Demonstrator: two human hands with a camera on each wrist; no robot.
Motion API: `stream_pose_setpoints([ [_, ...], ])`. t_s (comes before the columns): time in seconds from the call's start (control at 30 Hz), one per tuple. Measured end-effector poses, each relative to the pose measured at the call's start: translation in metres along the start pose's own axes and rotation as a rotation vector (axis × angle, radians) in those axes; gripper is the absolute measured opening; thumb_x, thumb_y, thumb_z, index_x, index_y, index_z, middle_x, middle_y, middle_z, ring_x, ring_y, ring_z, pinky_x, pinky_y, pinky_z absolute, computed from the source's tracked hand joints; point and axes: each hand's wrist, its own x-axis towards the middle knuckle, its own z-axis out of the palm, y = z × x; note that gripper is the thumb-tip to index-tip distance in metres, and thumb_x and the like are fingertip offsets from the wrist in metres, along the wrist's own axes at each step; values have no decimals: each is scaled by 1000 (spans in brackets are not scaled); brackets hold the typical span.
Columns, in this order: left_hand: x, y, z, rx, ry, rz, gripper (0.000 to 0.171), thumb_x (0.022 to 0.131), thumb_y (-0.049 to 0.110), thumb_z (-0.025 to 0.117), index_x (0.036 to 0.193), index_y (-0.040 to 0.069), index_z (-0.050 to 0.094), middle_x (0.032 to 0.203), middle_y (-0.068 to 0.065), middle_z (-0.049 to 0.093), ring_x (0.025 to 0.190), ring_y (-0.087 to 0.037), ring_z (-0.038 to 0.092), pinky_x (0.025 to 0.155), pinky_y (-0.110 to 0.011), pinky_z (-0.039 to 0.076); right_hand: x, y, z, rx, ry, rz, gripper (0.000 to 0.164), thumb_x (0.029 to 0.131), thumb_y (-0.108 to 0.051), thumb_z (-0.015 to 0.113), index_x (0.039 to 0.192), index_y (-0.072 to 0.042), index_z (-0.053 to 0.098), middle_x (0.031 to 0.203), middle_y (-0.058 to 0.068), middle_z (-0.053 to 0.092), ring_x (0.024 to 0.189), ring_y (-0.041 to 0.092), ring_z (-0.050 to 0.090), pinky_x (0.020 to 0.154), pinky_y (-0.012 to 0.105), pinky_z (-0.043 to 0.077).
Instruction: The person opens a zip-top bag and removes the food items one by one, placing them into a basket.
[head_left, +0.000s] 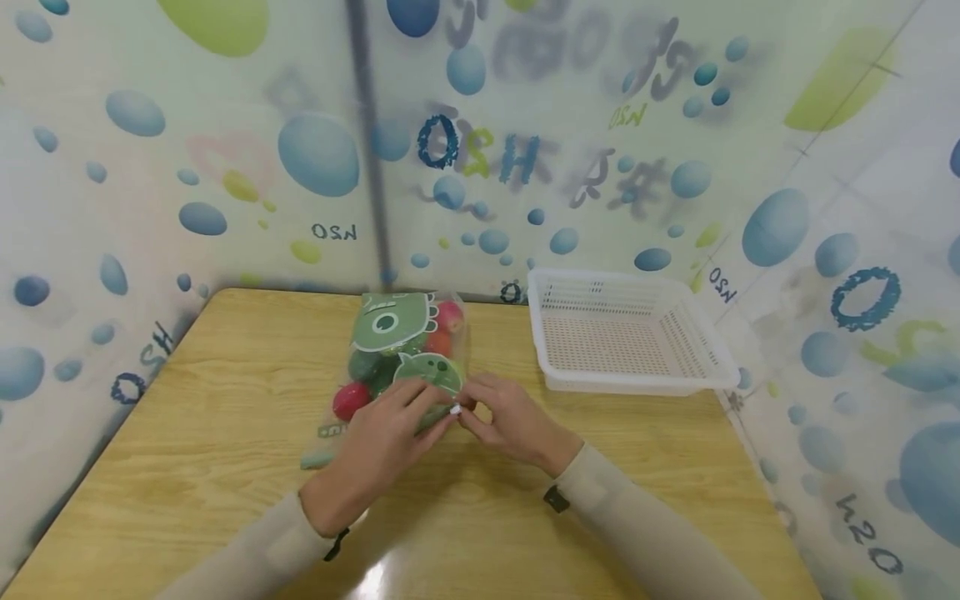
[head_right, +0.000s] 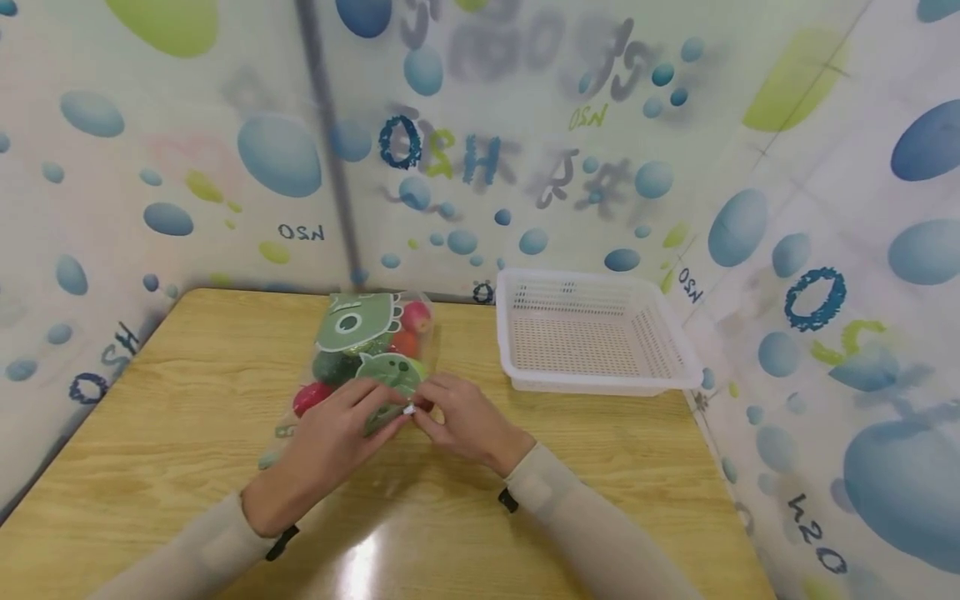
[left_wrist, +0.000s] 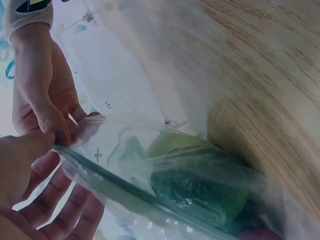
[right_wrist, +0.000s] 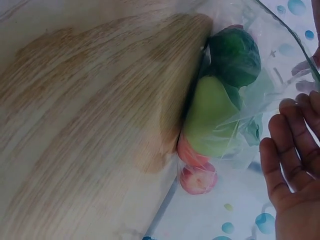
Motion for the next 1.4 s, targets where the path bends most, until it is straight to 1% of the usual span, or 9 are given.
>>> stream_pose_setpoints([
  [0.13, -1, 1, 3, 13, 32, 25, 31, 90, 17, 102, 112, 13, 81, 108, -3, 80, 104, -23, 80, 82, -36, 72, -3, 0, -2, 23, 17, -10, 1, 111, -12, 79, 111, -13, 79, 102, -2, 78, 95, 9, 71, 88, 29, 66],
  [0.27, -1, 1, 3, 13, 38, 10, 31, 89, 12, 102, 111, 11, 81, 106, -4, 80, 101, -24, 80, 81, -37, 71, -5, 1, -4, 36, 69, -53, 10, 108, -11, 85, 116, -12, 79, 105, -1, 82, 96, 8, 76, 90, 25, 66],
  [0.37, 0, 1, 3, 0, 30, 2, 30, 90, 13, 101, 112, 11, 80, 107, -4, 80, 101, -25, 80, 84, -38, 71, -5, 1, -5, 14, 96, -72, 14, 105, -10, 88, 115, -11, 79, 105, 0, 83, 98, 10, 79, 91, 25, 67],
  [0.5, 2, 1, 3, -13, 19, 9, 31, 92, 16, 101, 114, 11, 81, 108, -4, 79, 102, -24, 78, 87, -38, 71, -4, 0, -8, -1, 93, -51, 14, 104, -9, 88, 114, -10, 79, 106, 1, 83, 98, 12, 79, 90, 32, 70],
  [0.7, 1, -1, 2, -24, 35, 14, 29, 91, 13, 100, 113, 9, 80, 108, -6, 76, 100, -24, 75, 83, -39, 71, -2, -1, -8, 0, 109, -84, 16, 100, -7, 92, 109, -12, 80, 102, -1, 81, 95, 9, 77, 89, 23, 67],
  [0.83, -1, -1, 0, -26, 37, 12, 28, 92, 11, 99, 113, 9, 79, 108, -6, 76, 100, -25, 76, 83, -40, 70, 0, -2, -7, 14, 118, -111, 17, 98, -4, 92, 107, -12, 81, 102, -1, 81, 95, 9, 76, 89, 24, 67],
  [1.1, -2, 0, -2, -17, 43, 11, 31, 90, 7, 99, 111, 9, 78, 107, -6, 74, 99, -23, 75, 81, -39, 70, -3, -1, -8, 45, 113, -83, 5, 108, -15, 86, 111, -12, 83, 106, -1, 82, 99, 10, 78, 94, 27, 68],
  [1.2, -4, -2, -2, 0, 66, 15, 34, 86, 4, 101, 109, 7, 76, 105, -7, 71, 97, -23, 73, 79, -38, 69, -6, 3, -11, 57, 147, -78, 4, 109, -15, 83, 111, -11, 83, 106, -1, 83, 100, 12, 78, 95, 29, 68],
  [1.4, -9, -8, -4, 18, 76, 26, 35, 84, 3, 102, 108, 7, 76, 104, -7, 71, 98, -24, 74, 79, -39, 69, -11, 8, -18, 20, 224, -95, 11, 101, -6, 90, 106, -14, 83, 101, -2, 84, 96, 12, 81, 90, 32, 69],
])
